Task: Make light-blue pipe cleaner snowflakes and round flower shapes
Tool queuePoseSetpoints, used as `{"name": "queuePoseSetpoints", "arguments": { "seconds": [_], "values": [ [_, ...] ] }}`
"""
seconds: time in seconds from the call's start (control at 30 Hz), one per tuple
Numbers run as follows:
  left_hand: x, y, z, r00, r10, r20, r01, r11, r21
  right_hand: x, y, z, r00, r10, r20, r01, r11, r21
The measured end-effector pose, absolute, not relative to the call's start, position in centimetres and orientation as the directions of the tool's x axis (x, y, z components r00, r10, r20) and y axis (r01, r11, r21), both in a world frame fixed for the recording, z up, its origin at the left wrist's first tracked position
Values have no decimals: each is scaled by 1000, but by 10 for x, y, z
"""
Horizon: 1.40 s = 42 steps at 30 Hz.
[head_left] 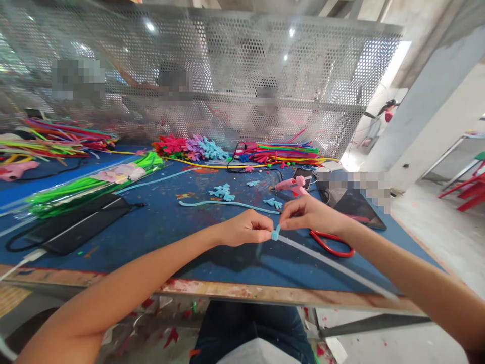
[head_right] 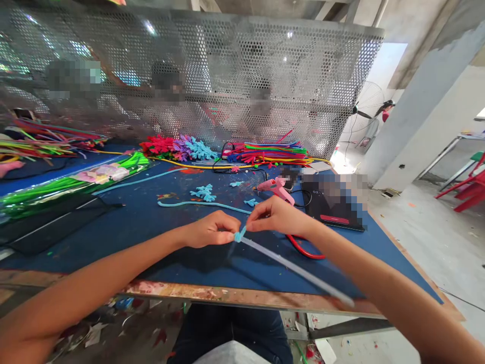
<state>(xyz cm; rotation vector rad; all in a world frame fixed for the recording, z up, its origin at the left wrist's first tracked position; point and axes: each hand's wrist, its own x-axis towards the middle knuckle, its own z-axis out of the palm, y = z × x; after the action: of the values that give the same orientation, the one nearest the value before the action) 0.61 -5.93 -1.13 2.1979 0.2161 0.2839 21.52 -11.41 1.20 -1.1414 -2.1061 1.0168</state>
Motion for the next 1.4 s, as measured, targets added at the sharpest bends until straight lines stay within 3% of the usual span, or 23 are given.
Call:
{"name": "queuePoseSetpoints", "arguments": {
  "seconds": [0.1,0.17,0.27,0.33,0.43,0.53,0.63,0.7,0.8,0.93,1.03,1.1,1.17,1.27,1.4],
  "values": [
    [8,-53,-10,925,317,208,125,-773,622,216,-119,39,-508,845,166,667,508,-545],
    [9,-51,-9,864,386,323,219,-867,448,208,-125,50,-427,850,307,764,521,-380],
    [10,-51,-10,713,473,518,376,-881,287,191,-135,49,-302,839,452,843,457,-286],
    [10,-52,-12,620,527,582,414,-849,328,179,-138,37,-221,819,529,832,441,-335],
    [10,-53,-14,548,629,552,329,-768,549,169,-134,13,-76,840,538,690,434,-579],
    [11,-51,-17,565,702,434,101,-581,808,171,-122,-9,8,928,373,389,340,-856],
    [10,-48,-20,671,667,324,-90,-361,928,182,-108,-18,-148,962,227,183,253,-950],
    [7,-45,-21,777,572,263,-98,-304,948,191,-100,-16,-290,936,199,209,265,-941],
    [3,-41,-20,921,361,146,10,-396,918,204,-93,-4,-527,844,102,351,325,-878],
    [3,-42,-20,982,159,106,16,-623,782,210,-94,23,-695,718,-31,564,518,-643],
    [7,-46,-22,950,233,209,52,-775,630,203,-104,40,-653,757,31,707,623,-334],
    [8,-49,-22,880,359,310,152,-832,533,195,-114,47,-551,817,172,812,572,-116],
    [9,-51,-21,775,478,415,254,-835,488,185,-125,47,-424,840,338,890,456,-17],
    [9,-55,-19,628,593,503,291,-779,555,175,-137,37,-287,792,539,933,358,-29],
    [10,-62,-17,520,711,473,154,-622,768,168,-143,12,-157,714,682,856,443,-267]
  ]
}}
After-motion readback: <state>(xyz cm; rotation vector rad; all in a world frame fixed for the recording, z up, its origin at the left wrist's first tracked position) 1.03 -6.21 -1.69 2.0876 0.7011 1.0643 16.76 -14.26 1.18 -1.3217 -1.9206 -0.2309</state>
